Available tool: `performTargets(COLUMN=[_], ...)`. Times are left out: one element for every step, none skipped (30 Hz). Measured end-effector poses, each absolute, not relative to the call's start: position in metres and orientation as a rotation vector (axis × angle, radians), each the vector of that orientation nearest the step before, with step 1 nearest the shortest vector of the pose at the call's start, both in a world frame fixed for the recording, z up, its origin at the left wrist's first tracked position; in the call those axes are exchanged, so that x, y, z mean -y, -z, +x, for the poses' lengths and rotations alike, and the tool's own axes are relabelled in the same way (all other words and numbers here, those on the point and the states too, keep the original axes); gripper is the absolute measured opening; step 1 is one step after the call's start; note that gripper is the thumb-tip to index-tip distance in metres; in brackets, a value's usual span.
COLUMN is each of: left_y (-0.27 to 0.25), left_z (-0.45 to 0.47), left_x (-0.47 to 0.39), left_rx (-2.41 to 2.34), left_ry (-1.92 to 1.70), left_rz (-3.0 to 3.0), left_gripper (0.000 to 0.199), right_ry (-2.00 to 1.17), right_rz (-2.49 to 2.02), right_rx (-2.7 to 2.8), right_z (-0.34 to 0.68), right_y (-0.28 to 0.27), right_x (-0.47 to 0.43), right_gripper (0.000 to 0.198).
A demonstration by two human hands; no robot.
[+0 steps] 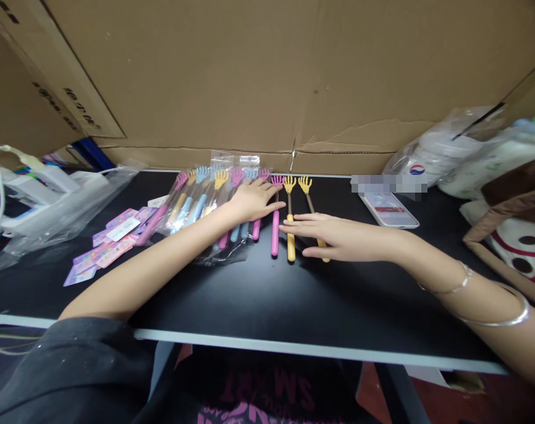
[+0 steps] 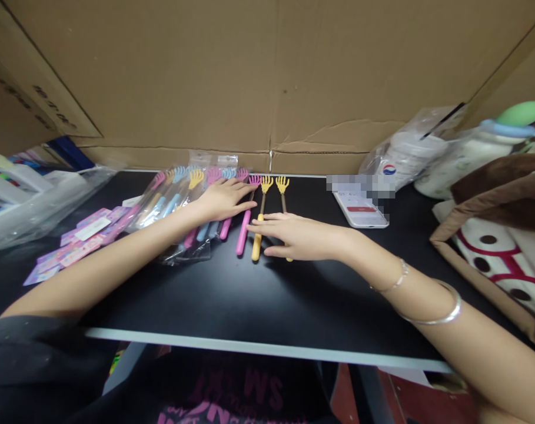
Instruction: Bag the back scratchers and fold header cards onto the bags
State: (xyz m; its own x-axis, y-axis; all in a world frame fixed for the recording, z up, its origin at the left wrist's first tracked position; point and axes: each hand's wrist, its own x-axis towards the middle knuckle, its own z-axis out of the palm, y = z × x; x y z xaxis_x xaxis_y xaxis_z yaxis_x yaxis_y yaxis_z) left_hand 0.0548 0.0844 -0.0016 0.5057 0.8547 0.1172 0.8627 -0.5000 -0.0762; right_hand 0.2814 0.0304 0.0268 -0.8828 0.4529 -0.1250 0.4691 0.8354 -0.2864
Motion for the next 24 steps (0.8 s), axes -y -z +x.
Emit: performTargets(left_y=[-0.003, -0.009, -0.017, -0.025, -0.035, -0.044, -0.054, -0.062, -0.068, -0.074, -0.077, -0.079, -0.079, -0.078, -0.075, -0.071, -0.066, -0.06, -0.053, -0.045, -0.037, -0.029, -0.02, -0.013], left_z=[0.053, 0.05, 0.046, 0.041, 0.034, 0.027, 0.018, 0.008, -0.003, -0.016, -0.029, -0.044, -0.06, -0.077, -0.096, -0.116, -0.136, -0.156, -0.176, -0.194, -0.211, -0.226, -0.238, -0.247], left_x=[-0.085, -0.086, -0.087, -0.087, -0.087, -0.087, -0.086, -0.084, -0.081, -0.078, -0.074, -0.069, -0.064, -0.059, -0.054, -0.049, -0.045, -0.041, -0.038, -0.036, -0.034, -0.032, -0.032, -0.031], left_rx=[1.499, 1.505, 1.52, 1.543, 1.582, 1.635, 1.72, 1.784, 1.832, 1.902, 1.984, 2.051, 2.107, 2.147, 2.195, 2.231, 2.274, 2.282, 2.334, 2.382, 2.408, 2.437, 2.458, 2.454], left_ry=[0.099, 0.099, 0.1, 0.107, 0.123, 0.159, 0.205, 0.237, 0.257, 0.266, 0.256, 0.238, 0.223, 0.183, 0.139, 0.115, 0.109, 0.071, 0.014, -0.036, -0.082, -0.144, -0.172, -0.181], left_rz=[-2.609, -2.596, -2.573, -2.538, -2.503, -2.472, -2.427, -2.394, -2.369, -2.309, -2.222, -2.136, -2.046, -2.002, -1.951, -1.911, -1.852, -1.87, -1.832, -1.798, -1.787, -1.803, -1.814, -1.859], left_gripper=[0.057, 0.056, 0.054, 0.052, 0.05, 0.047, 0.046, 0.044, 0.042, 0.041, 0.041, 0.041, 0.043, 0.046, 0.051, 0.055, 0.058, 0.059, 0.059, 0.058, 0.059, 0.06, 0.063, 0.066], right_ry=[0.485, 0.487, 0.486, 0.476, 0.453, 0.413, 0.35, 0.271, 0.18, 0.074, -0.054, -0.192, -0.32, -0.429, -0.514, -0.573, -0.613, -0.643, -0.669, -0.691, -0.71, -0.725, -0.735, -0.741], right_rz=[0.742, 0.737, 0.736, 0.749, 0.785, 0.863, 0.984, 1.128, 1.28, 1.42, 1.532, 1.594, 1.609, 1.593, 1.559, 1.525, 1.498, 1.482, 1.47, 1.457, 1.44, 1.422, 1.405, 1.391], right_rx=[-2.98, -3.005, -3.035, -3.066, -3.091, -3.108, -3.103, -3.082, -3.057, -3.023, -2.977, -2.928, -2.888, -2.857, -2.836, -2.822, -2.81, -2.799, -2.787, -2.777, -2.771, -2.765, -2.761, -2.757], right_z=[0.282, 0.283, 0.285, 0.287, 0.289, 0.292, 0.294, 0.297, 0.299, 0.3, 0.301, 0.302, 0.303, 0.303, 0.303, 0.303, 0.304, 0.304, 0.304, 0.303, 0.303, 0.302, 0.302, 0.301], right_y=[-0.029, -0.032, -0.034, -0.036, -0.037, -0.037, -0.037, -0.036, -0.034, -0.031, -0.028, -0.024, -0.021, -0.017, -0.014, -0.011, -0.009, -0.006, -0.004, -0.002, -0.001, 0.0, 0.001, 0.001], right_x=[-0.032, -0.034, -0.036, -0.04, -0.044, -0.049, -0.055, -0.06, -0.065, -0.069, -0.072, -0.075, -0.077, -0.078, -0.079, -0.079, -0.08, -0.081, -0.081, -0.081, -0.081, -0.081, -0.081, -0.08], right_gripper=[0.056, 0.054, 0.053, 0.051, 0.049, 0.046, 0.042, 0.038, 0.035, 0.034, 0.033, 0.034, 0.034, 0.035, 0.035, 0.035, 0.035, 0.036, 0.036, 0.037, 0.038, 0.038, 0.039, 0.039])
